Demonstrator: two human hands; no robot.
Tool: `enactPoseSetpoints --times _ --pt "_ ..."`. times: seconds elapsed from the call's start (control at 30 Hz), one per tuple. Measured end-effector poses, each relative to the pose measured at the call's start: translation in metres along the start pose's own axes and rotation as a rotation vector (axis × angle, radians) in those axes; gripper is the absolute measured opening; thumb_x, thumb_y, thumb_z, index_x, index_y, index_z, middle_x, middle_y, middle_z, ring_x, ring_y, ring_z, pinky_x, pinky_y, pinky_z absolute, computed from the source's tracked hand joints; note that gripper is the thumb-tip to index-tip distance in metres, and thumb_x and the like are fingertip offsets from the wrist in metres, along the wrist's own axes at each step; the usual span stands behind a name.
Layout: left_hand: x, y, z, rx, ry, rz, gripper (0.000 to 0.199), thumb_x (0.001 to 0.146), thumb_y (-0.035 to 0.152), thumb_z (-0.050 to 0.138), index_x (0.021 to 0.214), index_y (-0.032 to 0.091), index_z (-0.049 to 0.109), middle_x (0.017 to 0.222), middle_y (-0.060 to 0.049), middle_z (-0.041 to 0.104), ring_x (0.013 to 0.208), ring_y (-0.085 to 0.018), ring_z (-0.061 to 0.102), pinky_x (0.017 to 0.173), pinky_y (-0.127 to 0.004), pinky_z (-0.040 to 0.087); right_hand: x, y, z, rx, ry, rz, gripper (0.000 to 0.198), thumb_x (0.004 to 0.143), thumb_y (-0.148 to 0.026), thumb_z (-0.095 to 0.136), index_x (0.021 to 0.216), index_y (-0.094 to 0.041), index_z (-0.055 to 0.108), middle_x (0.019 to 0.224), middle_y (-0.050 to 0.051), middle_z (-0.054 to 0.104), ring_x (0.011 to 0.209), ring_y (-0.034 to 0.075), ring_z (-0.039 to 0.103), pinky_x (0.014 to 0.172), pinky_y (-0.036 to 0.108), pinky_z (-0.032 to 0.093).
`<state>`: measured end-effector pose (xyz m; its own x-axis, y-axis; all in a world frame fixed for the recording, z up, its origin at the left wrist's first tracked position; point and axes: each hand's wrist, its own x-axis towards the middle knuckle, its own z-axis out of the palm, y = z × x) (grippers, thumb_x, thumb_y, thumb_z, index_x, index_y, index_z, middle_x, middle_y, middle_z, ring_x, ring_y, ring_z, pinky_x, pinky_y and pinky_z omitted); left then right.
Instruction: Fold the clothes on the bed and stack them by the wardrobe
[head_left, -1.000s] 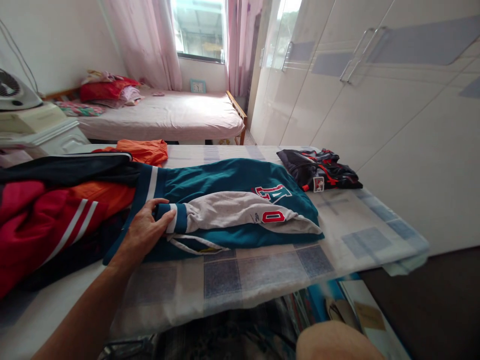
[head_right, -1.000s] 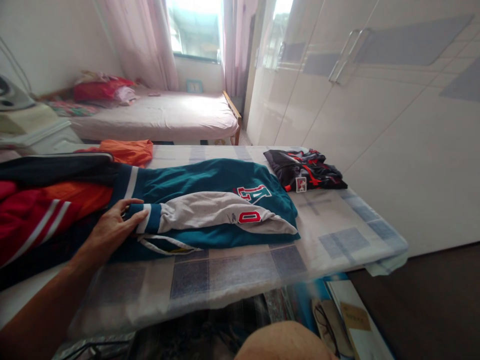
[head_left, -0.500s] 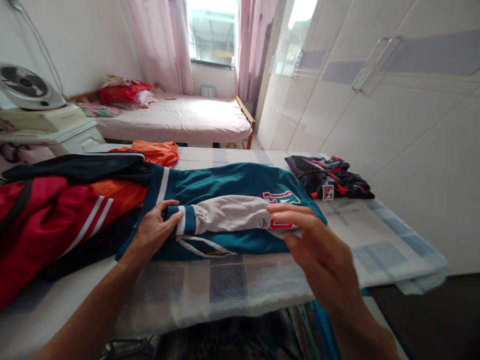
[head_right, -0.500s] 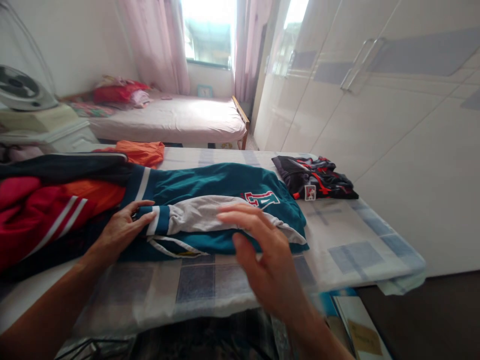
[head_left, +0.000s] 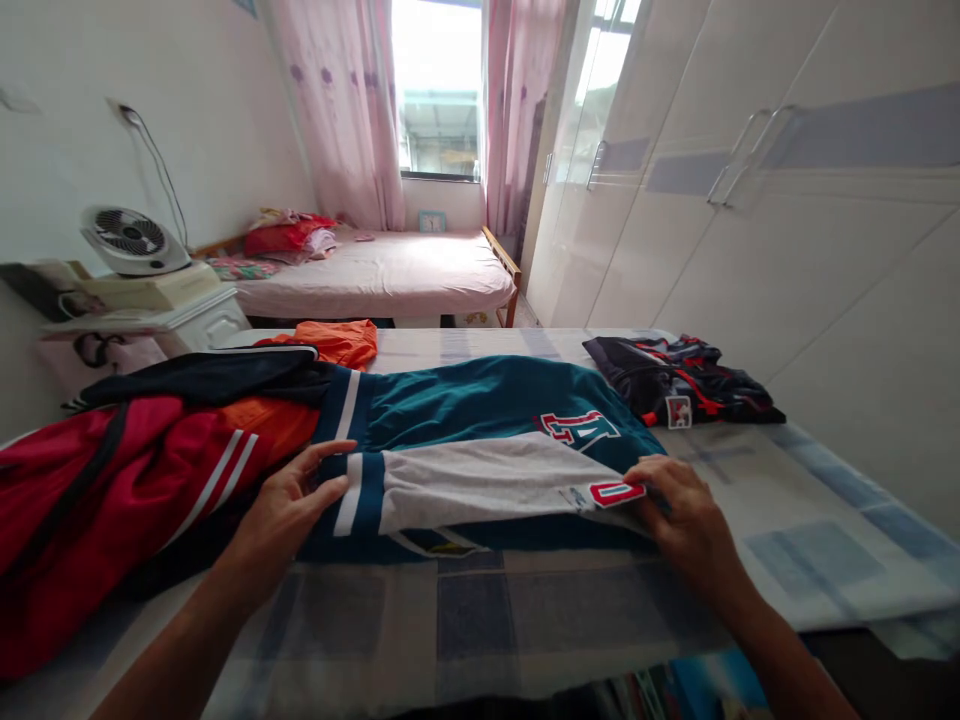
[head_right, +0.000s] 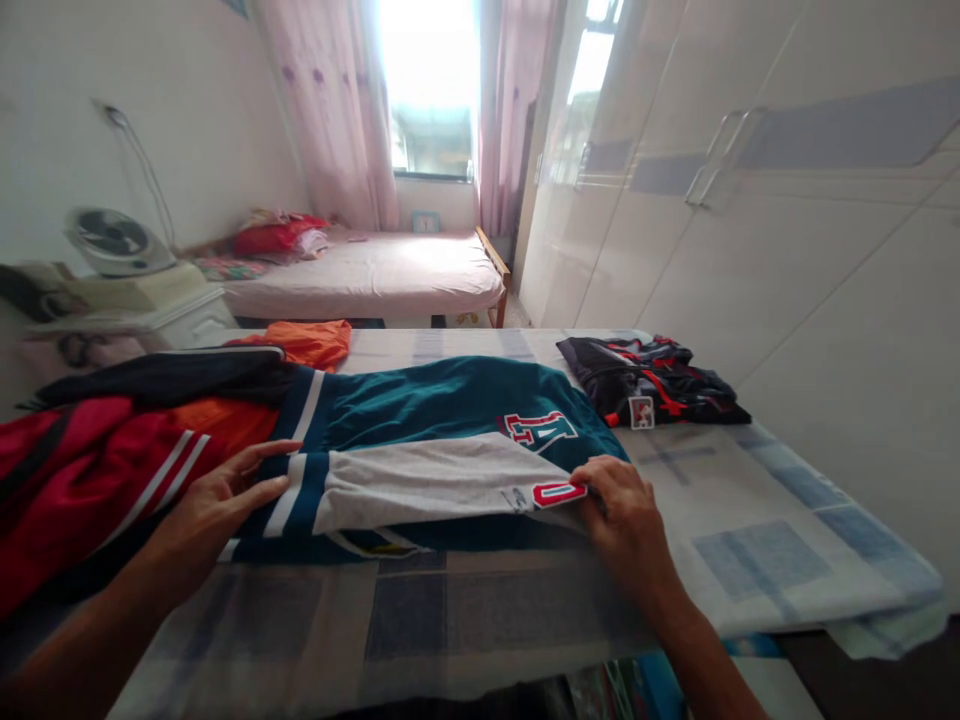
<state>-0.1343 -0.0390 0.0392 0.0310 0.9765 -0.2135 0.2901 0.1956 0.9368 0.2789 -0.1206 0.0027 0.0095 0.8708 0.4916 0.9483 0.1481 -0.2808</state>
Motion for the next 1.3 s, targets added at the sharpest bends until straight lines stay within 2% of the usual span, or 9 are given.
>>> enactPoseSetpoints --times 0.1,0.23,0.33,0.4,0.53,0.73,0.87,0.97,1.3 --pt "-0.001 -0.015 -0.006 0.424 0.139 0.174 0.052 0.075 0.046 0.054 0.119 0.018 0.056 0.103 -0.011 0.063 0.089 -0.029 0.064 0.076 -0.045 0.054 -0.008 0.0 -0.005 -0.007 -0.192 -0.086 0.032 0.075 -0.011 0.047 0.101 -0.025 0.061 0.112 0.004 0.061 0.118 0.026 0.048 0.096 0.047 0.036" --pt "-0.006 -0.018 0.003 0.832 0.384 0.737 0.04 0.086 0.035 0.044 0.12 0.019 0.057 0.134 -0.012 0.047 0.125 -0.03 0.044 0.106 -0.048 0.033 0.0 -0.026 -0.014 0.031 -0.132 -0.176 0.051 0.079 -0.012 0.043 0.129 -0.025 0.048 0.136 0.005 0.047 0.132 0.024 0.033 0.106 0.046 0.031" --pt "-0.009 -0.027 0.014 1.012 0.242 0.957 0.045 0.089 0.035 0.044 0.133 0.026 0.046 0.146 -0.007 0.038 0.134 -0.027 0.034 0.108 -0.047 0.033 0.008 -0.048 -0.005 0.031 -0.131 -0.207 0.048 0.088 -0.025 0.044 0.135 -0.026 0.044 0.143 0.004 0.041 0.136 0.024 0.028 0.109 0.046 0.028" --pt "-0.008 -0.039 0.015 1.15 0.11 1.004 0.053 0.088 0.041 0.048 0.139 0.03 0.038 0.146 -0.005 0.04 0.134 -0.029 0.035 0.104 -0.049 0.038 0.012 -0.052 0.006 0.033 -0.303 -0.227 0.047 0.089 -0.036 0.047 0.135 -0.027 0.046 0.143 0.005 0.042 0.135 0.026 0.031 0.109 0.048 0.028" --pt "0.008 -0.043 0.002 1.224 -0.103 0.942 0.05 0.089 0.047 0.044 0.137 0.036 0.039 0.139 0.002 0.049 0.126 -0.022 0.047 0.1 -0.04 0.045 0.033 -0.039 0.011 0.141 -0.568 -0.172 0.042 0.093 -0.043 0.038 0.127 -0.026 0.055 0.134 0.005 0.053 0.126 0.022 0.045 0.104 0.039 0.038" --pt "0.097 0.016 -0.02 1.147 0.046 0.682 0.047 0.092 0.043 0.034 0.13 0.021 0.051 0.142 -0.006 0.045 0.125 -0.021 0.047 0.104 -0.035 0.039 0.137 0.011 0.017 0.006 -0.255 -0.057 0.042 0.091 -0.034 0.038 0.127 -0.018 0.054 0.134 0.009 0.052 0.123 0.023 0.048 0.105 0.038 0.035" --pt "0.173 0.032 -0.023 1.268 0.025 0.584 0.049 0.084 0.027 0.044 0.131 0.014 0.049 0.145 -0.012 0.041 0.134 -0.025 0.035 0.111 -0.04 0.027 0.204 0.047 0.056 -0.075 -0.332 0.053 0.047 0.091 -0.029 0.034 0.133 -0.012 0.048 0.139 0.012 0.046 0.131 0.024 0.038 0.109 0.038 0.028" --pt "0.207 0.032 -0.025 1.293 -0.03 0.505 0.053 0.076 0.023 0.052 0.128 0.016 0.053 0.134 -0.013 0.053 0.129 -0.028 0.042 0.107 -0.041 0.032 0.231 0.061 0.084 -0.054 -0.412 0.087 0.048 0.091 -0.031 0.034 0.129 -0.009 0.052 0.136 0.014 0.05 0.128 0.024 0.043 0.108 0.034 0.03" --pt "0.215 0.051 -0.03 1.292 -0.156 0.436 0.029 0.065 0.027 0.054 0.09 0.02 0.068 0.095 -0.005 0.063 0.093 -0.024 0.061 0.078 -0.031 0.047 0.237 0.061 0.087 0.039 -0.55 0.094 0.031 0.073 -0.022 0.054 0.099 -0.018 0.069 0.103 0.005 0.07 0.096 0.02 0.063 0.085 0.025 0.046"
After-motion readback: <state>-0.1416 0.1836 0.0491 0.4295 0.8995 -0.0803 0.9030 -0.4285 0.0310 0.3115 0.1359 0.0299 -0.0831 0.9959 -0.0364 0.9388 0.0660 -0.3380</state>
